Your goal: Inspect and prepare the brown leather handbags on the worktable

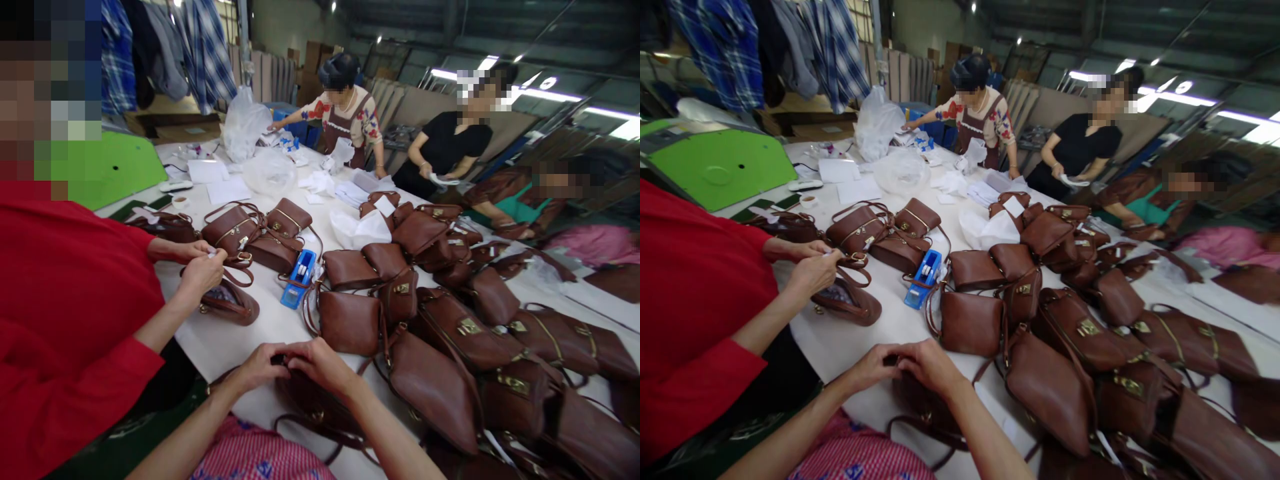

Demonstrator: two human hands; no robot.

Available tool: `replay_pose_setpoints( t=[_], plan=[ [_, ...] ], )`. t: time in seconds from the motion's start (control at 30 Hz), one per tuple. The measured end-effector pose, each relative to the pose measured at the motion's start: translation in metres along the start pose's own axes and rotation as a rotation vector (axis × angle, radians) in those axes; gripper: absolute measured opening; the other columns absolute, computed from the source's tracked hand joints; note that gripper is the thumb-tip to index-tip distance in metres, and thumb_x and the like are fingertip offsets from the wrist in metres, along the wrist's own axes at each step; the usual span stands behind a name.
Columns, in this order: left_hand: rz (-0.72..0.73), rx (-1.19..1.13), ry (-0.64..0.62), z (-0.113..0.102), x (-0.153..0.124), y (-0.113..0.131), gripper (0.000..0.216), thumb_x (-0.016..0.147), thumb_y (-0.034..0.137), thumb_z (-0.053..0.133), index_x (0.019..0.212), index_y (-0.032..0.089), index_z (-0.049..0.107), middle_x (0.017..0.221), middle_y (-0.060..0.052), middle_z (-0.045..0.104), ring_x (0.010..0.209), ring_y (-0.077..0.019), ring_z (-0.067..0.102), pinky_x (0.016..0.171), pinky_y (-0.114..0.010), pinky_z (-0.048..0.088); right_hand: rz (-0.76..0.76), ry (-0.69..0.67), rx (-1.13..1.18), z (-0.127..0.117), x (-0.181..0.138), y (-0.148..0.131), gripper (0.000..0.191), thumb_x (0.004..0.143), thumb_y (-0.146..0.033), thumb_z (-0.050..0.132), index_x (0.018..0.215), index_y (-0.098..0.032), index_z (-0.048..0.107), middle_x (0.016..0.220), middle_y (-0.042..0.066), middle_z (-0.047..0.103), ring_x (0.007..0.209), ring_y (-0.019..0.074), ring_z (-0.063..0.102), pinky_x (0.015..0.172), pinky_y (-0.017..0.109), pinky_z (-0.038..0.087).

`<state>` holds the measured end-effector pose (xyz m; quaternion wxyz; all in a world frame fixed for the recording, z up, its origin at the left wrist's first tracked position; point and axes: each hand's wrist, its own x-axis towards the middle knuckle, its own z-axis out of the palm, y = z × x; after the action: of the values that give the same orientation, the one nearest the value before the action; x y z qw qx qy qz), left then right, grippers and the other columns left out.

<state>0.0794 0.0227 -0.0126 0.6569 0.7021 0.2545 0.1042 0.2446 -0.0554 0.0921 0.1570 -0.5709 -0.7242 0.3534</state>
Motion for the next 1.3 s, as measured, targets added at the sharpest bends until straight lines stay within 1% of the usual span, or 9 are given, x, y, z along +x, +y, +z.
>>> replay_pose_setpoints(
  t=[0.3,0.43,0.57,0.67,0.83,0.93,1.0,1.13,1.3],
  plan=[
    [-0.014,0.201,-0.034,-0.008,0.012,0.014,0.015,0.073,0.027,0.066,0.082,0.015,0.068,0.068,0.003,0.059,0.066,-0.0124,0.051,0.061,-0.021,0.038,-0.079,0.336,-0.183,0.021,-0.048,0.025,0.015,0.093,-0.013,0.052,0.096,-0.018,0.066,0.078,0.002,0.072,0.072,0.0148,0.067,0.072,0.025,0.052],
    [0.029,0.306,0.0,-0.013,0.018,0.016,0.012,0.074,0.023,0.063,0.083,0.019,0.068,0.08,0.002,0.065,0.081,-0.0158,0.056,0.074,-0.023,0.041,-0.14,0.507,-0.237,0.024,-0.123,0.054,0.018,0.097,-0.019,0.047,0.1,-0.022,0.064,0.087,0.0,0.075,0.085,0.0143,0.071,0.103,0.039,0.048],
    [0.051,0.362,0.038,-0.02,0.022,0.012,0.012,0.075,0.023,0.059,0.084,0.02,0.066,0.081,0.001,0.065,0.085,-0.0173,0.057,0.076,-0.025,0.043,0.001,0.726,-0.424,0.043,-0.226,0.094,0.016,0.094,-0.024,0.054,0.105,-0.024,0.066,0.094,0.001,0.077,0.095,0.0188,0.072,0.093,0.033,0.058],
    [0.094,0.398,0.015,-0.021,0.023,0.019,0.013,0.076,0.021,0.058,0.087,0.02,0.066,0.086,-0.001,0.065,0.088,-0.0178,0.057,0.081,-0.026,0.044,0.264,0.807,-0.449,0.062,-0.264,0.1,0.021,0.094,-0.028,0.051,0.104,-0.026,0.069,0.103,0.004,0.076,0.102,0.0246,0.07,0.083,0.035,0.063],
    [0.176,0.47,-0.076,-0.007,0.024,0.038,0.018,0.079,0.016,0.055,0.093,0.02,0.066,0.098,-0.004,0.065,0.097,-0.0185,0.058,0.09,-0.029,0.044,0.375,0.75,-0.301,0.061,-0.183,0.042,0.036,0.094,-0.031,0.048,0.128,-0.023,0.059,0.133,0.01,0.061,0.125,0.0274,0.055,0.106,0.047,0.049],
    [0.161,0.534,-0.077,-0.001,0.023,0.035,0.041,0.077,0.012,0.055,0.117,0.02,0.059,0.115,-0.007,0.064,0.107,-0.0191,0.058,0.096,-0.03,0.044,0.472,0.531,-0.269,0.052,-0.107,0.006,0.089,0.075,-0.041,0.072,0.15,-0.016,0.029,0.153,0.014,0.036,0.14,0.0372,0.034,0.112,0.057,0.037],
    [0.102,0.614,-0.054,-0.005,0.019,0.029,0.059,0.075,0.009,0.057,0.131,0.021,0.049,0.125,-0.008,0.062,0.113,-0.0195,0.058,0.099,-0.031,0.043,0.526,0.374,-0.247,0.051,-0.077,-0.001,0.092,0.072,-0.028,0.071,0.151,-0.016,0.024,0.153,0.015,0.036,0.138,0.0366,0.037,0.11,0.053,0.04],
    [-0.058,0.826,0.041,-0.032,0.0,0.021,0.038,0.079,0.008,0.05,0.113,0.023,0.059,0.106,-0.005,0.07,0.101,-0.0209,0.065,0.087,-0.029,0.046,0.572,0.271,-0.211,0.05,-0.072,0.018,0.073,0.078,-0.013,0.053,0.148,-0.011,0.031,0.143,0.016,0.05,0.127,0.0279,0.052,0.105,0.041,0.046],
    [-0.12,0.935,0.164,-0.058,-0.029,0.04,0.019,0.088,0.017,0.042,0.09,0.02,0.061,0.09,-0.006,0.069,0.089,-0.0219,0.064,0.077,-0.029,0.044,0.55,0.286,-0.27,0.049,-0.088,0.035,0.077,0.074,-0.016,0.059,0.147,-0.014,0.034,0.135,0.014,0.057,0.119,0.0305,0.056,0.101,0.044,0.047]
  ],
)
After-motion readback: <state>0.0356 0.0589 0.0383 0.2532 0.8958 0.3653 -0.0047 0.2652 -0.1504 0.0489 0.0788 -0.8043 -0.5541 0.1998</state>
